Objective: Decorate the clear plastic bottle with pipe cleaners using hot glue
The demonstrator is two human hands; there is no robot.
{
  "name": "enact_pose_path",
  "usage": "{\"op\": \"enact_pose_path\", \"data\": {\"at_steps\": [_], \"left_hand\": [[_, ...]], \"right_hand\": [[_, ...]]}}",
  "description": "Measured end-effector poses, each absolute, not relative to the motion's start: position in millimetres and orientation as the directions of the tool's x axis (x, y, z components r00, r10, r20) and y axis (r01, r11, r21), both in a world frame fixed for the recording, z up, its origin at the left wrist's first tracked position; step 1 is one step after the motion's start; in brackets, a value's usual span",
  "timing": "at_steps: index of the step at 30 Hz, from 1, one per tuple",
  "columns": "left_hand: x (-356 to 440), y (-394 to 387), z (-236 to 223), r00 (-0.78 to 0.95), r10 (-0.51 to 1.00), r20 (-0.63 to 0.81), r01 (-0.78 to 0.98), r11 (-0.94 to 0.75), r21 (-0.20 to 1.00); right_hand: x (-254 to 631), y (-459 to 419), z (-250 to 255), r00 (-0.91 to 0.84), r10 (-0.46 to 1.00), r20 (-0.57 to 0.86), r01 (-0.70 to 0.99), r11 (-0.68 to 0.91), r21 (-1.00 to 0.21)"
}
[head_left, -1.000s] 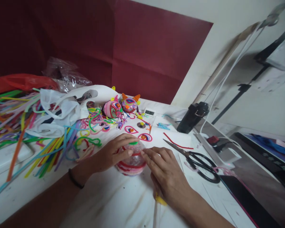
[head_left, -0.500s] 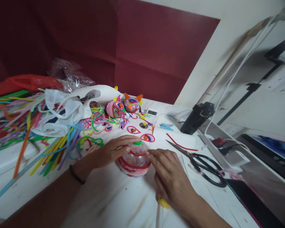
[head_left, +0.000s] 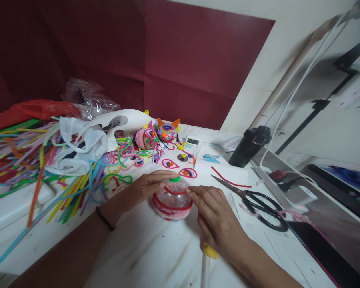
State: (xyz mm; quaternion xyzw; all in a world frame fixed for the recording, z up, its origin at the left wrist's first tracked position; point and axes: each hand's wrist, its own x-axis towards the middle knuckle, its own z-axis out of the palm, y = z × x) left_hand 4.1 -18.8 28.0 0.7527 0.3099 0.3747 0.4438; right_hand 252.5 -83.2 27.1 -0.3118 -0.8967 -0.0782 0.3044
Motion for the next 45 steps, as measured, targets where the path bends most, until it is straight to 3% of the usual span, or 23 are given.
{"op": "enact_pose_path", "data": {"at_steps": [11, 19, 27, 33, 45], "left_hand": [[12.4, -22.0, 19.7, 0.377, 0.884, 0.277, -0.014, -0.294, 0.956], [15.1, -18.3, 15.1, 0.354, 0.922, 0.156, -0.135, -0.115, 0.984], [14.8, -16.3, 14.6, 0.382, 0.923, 0.038, -0.178, 0.034, 0.983], [19.5, -18.6, 18.6, 0.315, 0.949, 0.003, -0.195, 0.061, 0.979], [23.2, -23.6, 25.0, 0.370, 0.928, 0.043, -0.166, 0.021, 0.986]], "right_hand": [[258.7, -74.0, 36.7, -0.642, 0.521, 0.562, 0.596, 0.800, -0.060], [266.5, -67.9, 41.6, -0.657, 0.568, 0.496, 0.593, 0.796, -0.125], [277.8, -59.3, 37.8, -0.660, 0.545, 0.517, 0.547, 0.820, -0.165], [283.0, -56.7, 34.9, -0.668, 0.519, 0.534, 0.488, 0.847, -0.212], [288.4, -55.0, 20.5, -0.635, 0.522, 0.569, 0.449, 0.849, -0.278]]}}
